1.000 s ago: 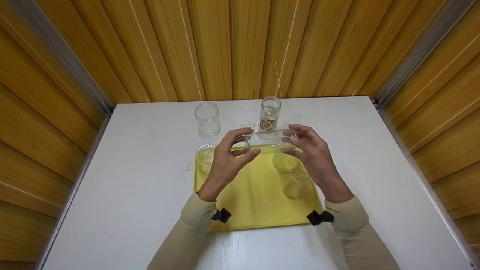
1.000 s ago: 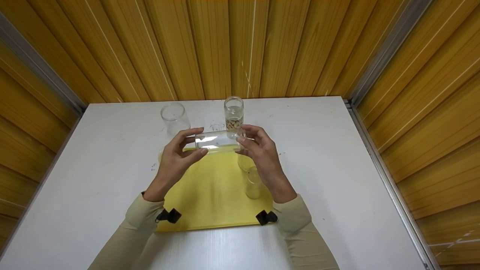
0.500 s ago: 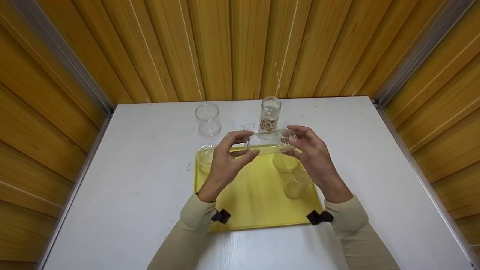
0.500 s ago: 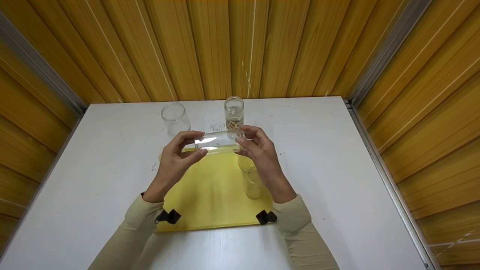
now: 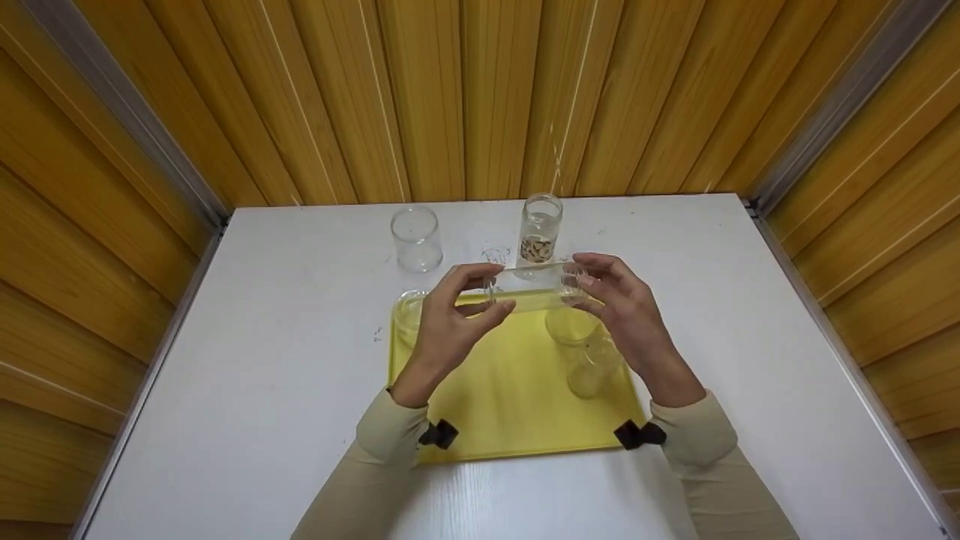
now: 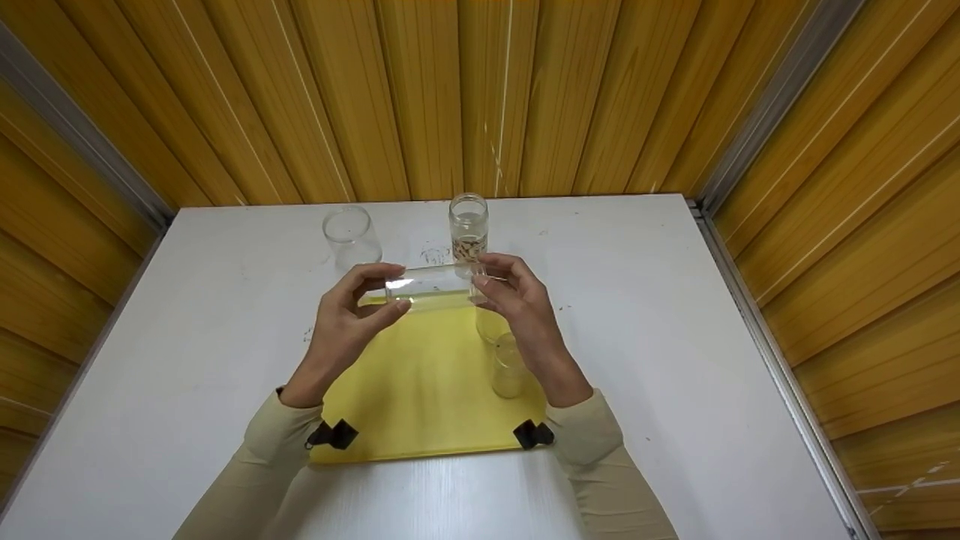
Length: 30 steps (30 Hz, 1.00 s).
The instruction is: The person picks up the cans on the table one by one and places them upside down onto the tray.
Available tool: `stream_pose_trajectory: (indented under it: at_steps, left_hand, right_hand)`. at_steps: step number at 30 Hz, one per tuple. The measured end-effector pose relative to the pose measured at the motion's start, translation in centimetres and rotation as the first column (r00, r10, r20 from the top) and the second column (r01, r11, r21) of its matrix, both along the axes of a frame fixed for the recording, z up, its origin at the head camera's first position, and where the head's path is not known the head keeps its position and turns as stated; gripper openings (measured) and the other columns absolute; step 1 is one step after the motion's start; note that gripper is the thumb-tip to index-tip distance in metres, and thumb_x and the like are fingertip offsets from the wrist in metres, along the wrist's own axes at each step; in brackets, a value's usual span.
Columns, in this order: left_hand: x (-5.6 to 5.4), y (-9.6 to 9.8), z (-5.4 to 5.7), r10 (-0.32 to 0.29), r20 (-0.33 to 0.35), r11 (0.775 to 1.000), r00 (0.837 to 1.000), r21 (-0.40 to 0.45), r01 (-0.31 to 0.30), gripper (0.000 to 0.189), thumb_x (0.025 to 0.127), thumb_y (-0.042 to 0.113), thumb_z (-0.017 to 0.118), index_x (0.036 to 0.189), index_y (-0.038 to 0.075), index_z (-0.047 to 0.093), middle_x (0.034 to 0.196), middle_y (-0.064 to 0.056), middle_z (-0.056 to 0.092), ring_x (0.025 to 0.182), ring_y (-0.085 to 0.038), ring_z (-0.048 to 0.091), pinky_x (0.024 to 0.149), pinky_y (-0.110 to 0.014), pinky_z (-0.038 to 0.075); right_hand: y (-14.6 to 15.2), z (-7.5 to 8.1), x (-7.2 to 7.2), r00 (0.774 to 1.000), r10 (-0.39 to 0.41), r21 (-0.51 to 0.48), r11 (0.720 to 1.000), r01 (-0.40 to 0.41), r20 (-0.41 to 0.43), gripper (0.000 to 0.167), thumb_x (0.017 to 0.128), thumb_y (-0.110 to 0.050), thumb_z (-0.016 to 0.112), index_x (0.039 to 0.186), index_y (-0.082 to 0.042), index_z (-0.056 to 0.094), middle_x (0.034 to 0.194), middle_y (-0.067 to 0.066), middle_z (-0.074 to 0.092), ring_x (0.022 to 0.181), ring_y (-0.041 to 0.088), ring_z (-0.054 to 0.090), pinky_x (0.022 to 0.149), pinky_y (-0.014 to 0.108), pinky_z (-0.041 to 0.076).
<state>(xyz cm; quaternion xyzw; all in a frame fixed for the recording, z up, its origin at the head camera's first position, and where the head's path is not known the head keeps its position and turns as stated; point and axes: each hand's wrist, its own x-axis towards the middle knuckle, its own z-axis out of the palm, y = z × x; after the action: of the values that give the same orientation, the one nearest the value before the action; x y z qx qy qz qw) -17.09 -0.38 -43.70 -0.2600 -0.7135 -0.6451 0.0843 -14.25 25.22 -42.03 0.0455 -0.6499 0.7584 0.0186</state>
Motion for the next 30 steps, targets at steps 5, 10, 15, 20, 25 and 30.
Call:
stream_pose_trajectory:
  at_steps: [5, 10, 15, 20, 25, 30]
  left_hand:
    - [0.2, -0.4, 0.1, 0.021, -0.008, 1.000, 1.000, -0.018, -0.021, 0.044, 0.094, 0.020, 0.084, 0.134, 0.009, 0.069, 0.129, -0.005, 0.066, 0.118, -0.019, 0.064, 0.089, -0.034, 0.060]
    - [0.3, -0.7, 0.3, 0.058, -0.018, 0.998, 0.998, -0.037, -0.058, 0.044, 0.092, 0.018, 0.085, 0.133, 0.009, 0.070, 0.127, -0.004, 0.066, 0.116, -0.018, 0.065, 0.087, -0.033, 0.061]
    - [0.4, -1.1, 0.5, 0.081, -0.024, 0.995, 0.996, -0.052, -0.083, 0.045, 0.091, 0.018, 0.086, 0.132, 0.009, 0.070, 0.126, -0.005, 0.067, 0.115, -0.020, 0.065, 0.086, -0.033, 0.061]
    - [0.5, -1.4, 0.4, 0.106, -0.032, 0.991, 0.994, -0.074, -0.109, 0.044, 0.091, 0.017, 0.086, 0.131, 0.008, 0.071, 0.127, -0.005, 0.067, 0.115, -0.026, 0.066, 0.086, -0.032, 0.061]
    - [0.5, -1.7, 0.3, 0.120, -0.033, 0.988, 0.992, -0.098, -0.123, 0.044, 0.091, 0.015, 0.086, 0.131, 0.008, 0.071, 0.126, -0.006, 0.067, 0.116, -0.027, 0.066, 0.086, -0.032, 0.061]
    - [0.6, -2.1, 0.3, 0.122, -0.051, 0.985, 0.991, -0.117, -0.127, 0.042, 0.092, 0.016, 0.085, 0.132, 0.009, 0.071, 0.127, -0.010, 0.066, 0.116, -0.029, 0.066, 0.087, -0.035, 0.061]
  right_hand:
    - [0.1, -0.1, 0.1, 1.000, -0.023, 0.014, 1.000, 0.024, -0.017, 0.040, 0.108, -0.011, 0.058, 0.145, 0.002, 0.052, 0.142, 0.018, 0.053, 0.130, 0.031, 0.057, 0.099, 0.039, 0.054]
    - [0.2, 0.0, 0.2, 0.995, -0.073, 0.023, 0.997, 0.075, -0.070, 0.038, 0.107, -0.008, 0.059, 0.143, 0.002, 0.055, 0.139, 0.018, 0.057, 0.127, 0.031, 0.057, 0.099, 0.041, 0.054]
    - [0.4, 0.3, 0.2, 0.987, -0.106, 0.063, 0.991, 0.114, -0.120, 0.037, 0.107, -0.008, 0.059, 0.142, 0.003, 0.056, 0.140, 0.021, 0.058, 0.131, 0.036, 0.057, 0.103, 0.046, 0.053]
    - [0.9, 0.1, 0.1, 0.979, -0.149, 0.104, 0.981, 0.165, -0.141, 0.037, 0.106, -0.008, 0.061, 0.141, 0.003, 0.057, 0.138, 0.017, 0.059, 0.131, 0.034, 0.056, 0.101, 0.042, 0.054]
    - [1.3, -0.3, 0.0, 0.969, -0.189, 0.123, 0.970, 0.210, -0.161, 0.037, 0.105, -0.004, 0.063, 0.140, 0.006, 0.057, 0.138, 0.018, 0.059, 0.129, 0.030, 0.057, 0.097, 0.033, 0.055]
    - [1.7, -0.6, -0.1, 0.955, -0.223, 0.187, 0.948, 0.259, -0.194, 0.037, 0.104, -0.004, 0.065, 0.139, 0.006, 0.058, 0.138, 0.018, 0.060, 0.127, 0.028, 0.057, 0.098, 0.029, 0.054]
